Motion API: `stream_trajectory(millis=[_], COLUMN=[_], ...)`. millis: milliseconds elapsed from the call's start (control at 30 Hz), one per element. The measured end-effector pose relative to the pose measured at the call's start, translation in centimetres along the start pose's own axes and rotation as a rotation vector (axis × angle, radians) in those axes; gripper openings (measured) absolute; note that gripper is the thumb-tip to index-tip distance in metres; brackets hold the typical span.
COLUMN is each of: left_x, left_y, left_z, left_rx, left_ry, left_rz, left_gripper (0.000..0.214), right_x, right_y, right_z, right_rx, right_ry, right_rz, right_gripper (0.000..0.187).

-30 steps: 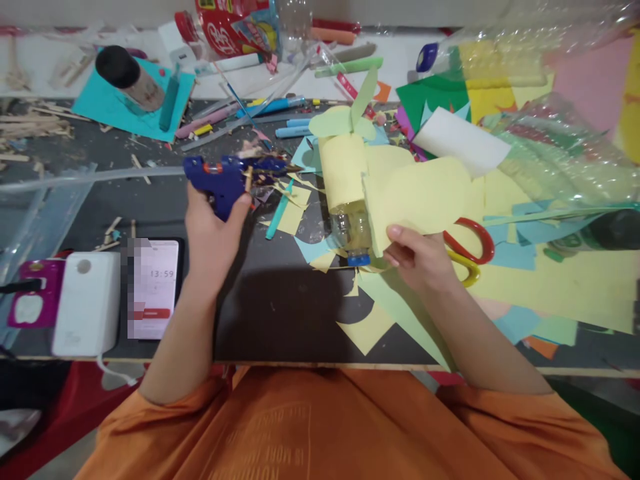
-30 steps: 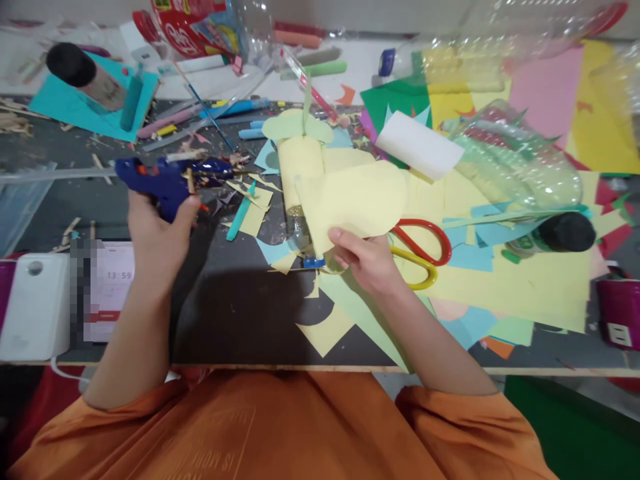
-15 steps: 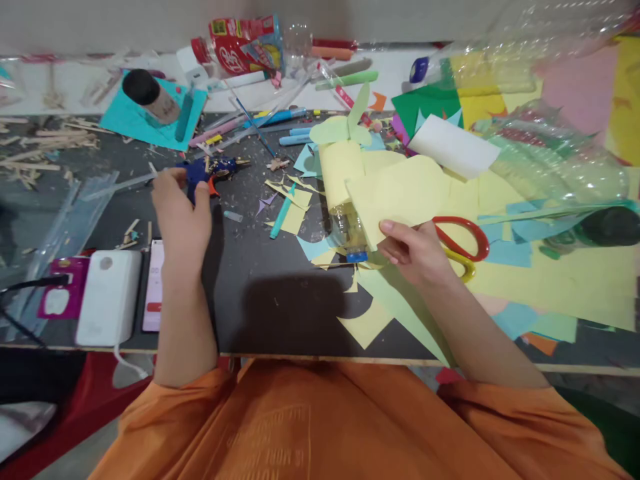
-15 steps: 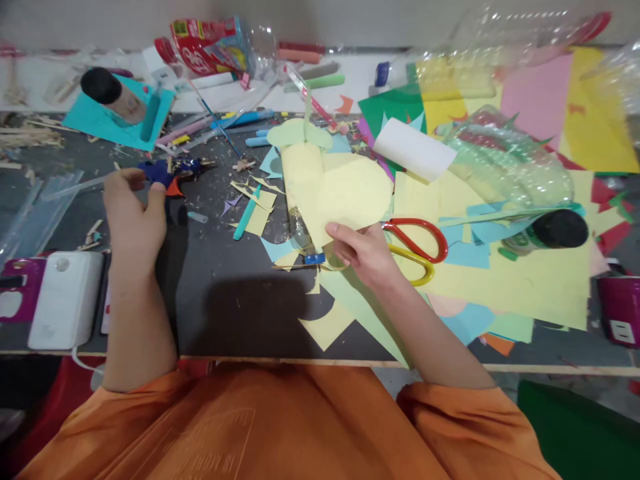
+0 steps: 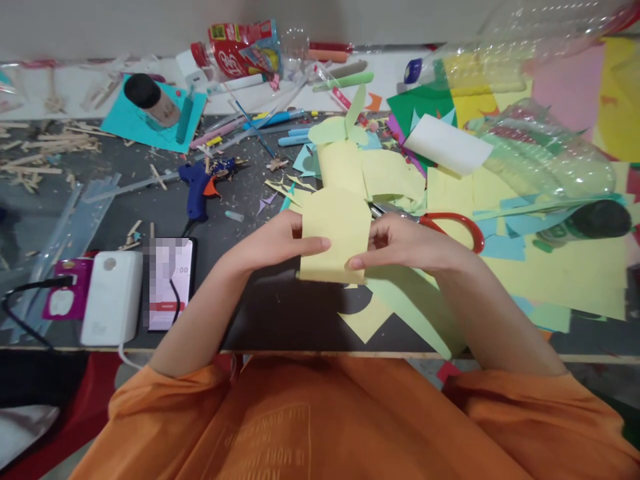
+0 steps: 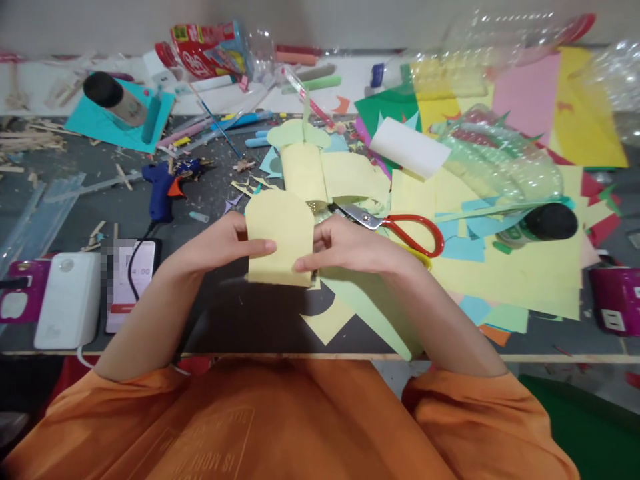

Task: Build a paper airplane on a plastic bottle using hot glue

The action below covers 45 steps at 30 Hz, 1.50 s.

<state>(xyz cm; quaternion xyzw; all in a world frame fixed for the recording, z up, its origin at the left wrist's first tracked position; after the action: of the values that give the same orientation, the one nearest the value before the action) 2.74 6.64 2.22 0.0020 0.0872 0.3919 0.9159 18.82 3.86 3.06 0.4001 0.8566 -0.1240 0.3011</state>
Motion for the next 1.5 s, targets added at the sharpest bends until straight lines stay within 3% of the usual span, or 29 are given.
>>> stream_trajectory(millis=[100, 233, 333, 433, 733, 900, 1100, 1333, 1500], left_x=[-0.5, -1.3, -1.4, -1.3, -1.6, -1.6, -1.8, -1.8, -1.8], left_y=[2.1, 5.1, 5.6, 5.1, 4.3, 5.1, 5.2, 4.0, 3.8], left_z=[-0.6, -1.4, -1.8, -2.3, -3.4, -4.6, -5.5, -6.8, -6.3], left_rx=[-0.076, -0.236, -0.372, -0.463, -0.567, -0.619, -0.613, -0.509, -0.347], left_ry=[-0.032, -0.152, -0.215, -0.199, -0.229, -0.198, -0.162, -0.096, -0.140], left_rz=[0.278, 0.769, 0.950, 0.990, 0.996, 0.945, 0.939, 0.962, 0.902], left_gripper=[0.023, 0.017, 0.016, 0.013, 0.011, 0.018, 0.013, 0.018, 0.022], right_x=[-0.7, -1.7, -1.2, -0.2, 3.5, 5.7, 4.7, 3.3, 3.5], right_y=[1.4, 4.2, 4.3, 3.8, 3.8, 4.8, 2.9, 0.3, 0.4], right_z=[0.8, 4.4, 6.3, 6.4, 4.2, 3.8, 4.1, 4.8, 4.9], right_rx=[0.076, 0.340, 0.595, 0.759, 0.900, 0.936, 0.901, 0.775, 0.803], right_ry=[0.065, 0.064, 0.075, 0.082, 0.195, 0.212, 0.162, 0.161, 0.177], right_rz=[0.132, 0.525, 0.540, 0.530, 0.562, 0.642, 0.606, 0.677, 0.639], right_gripper=[0.025, 0.018, 0.017, 0.018, 0.040, 0.026, 0.014, 0.036, 0.030])
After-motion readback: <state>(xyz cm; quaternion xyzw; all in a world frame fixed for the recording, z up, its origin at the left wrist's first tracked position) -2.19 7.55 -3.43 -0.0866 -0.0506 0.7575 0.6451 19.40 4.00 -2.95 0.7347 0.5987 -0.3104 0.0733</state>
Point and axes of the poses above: each hand's wrist, its own x-axis towards the middle knuckle, its own y-axis out of the back of the hand, z = x × y, the point moved 5 cm from there along x, towards the middle knuckle, and after that the axes turned 11 degrees about -y, right-handed, at the moved point
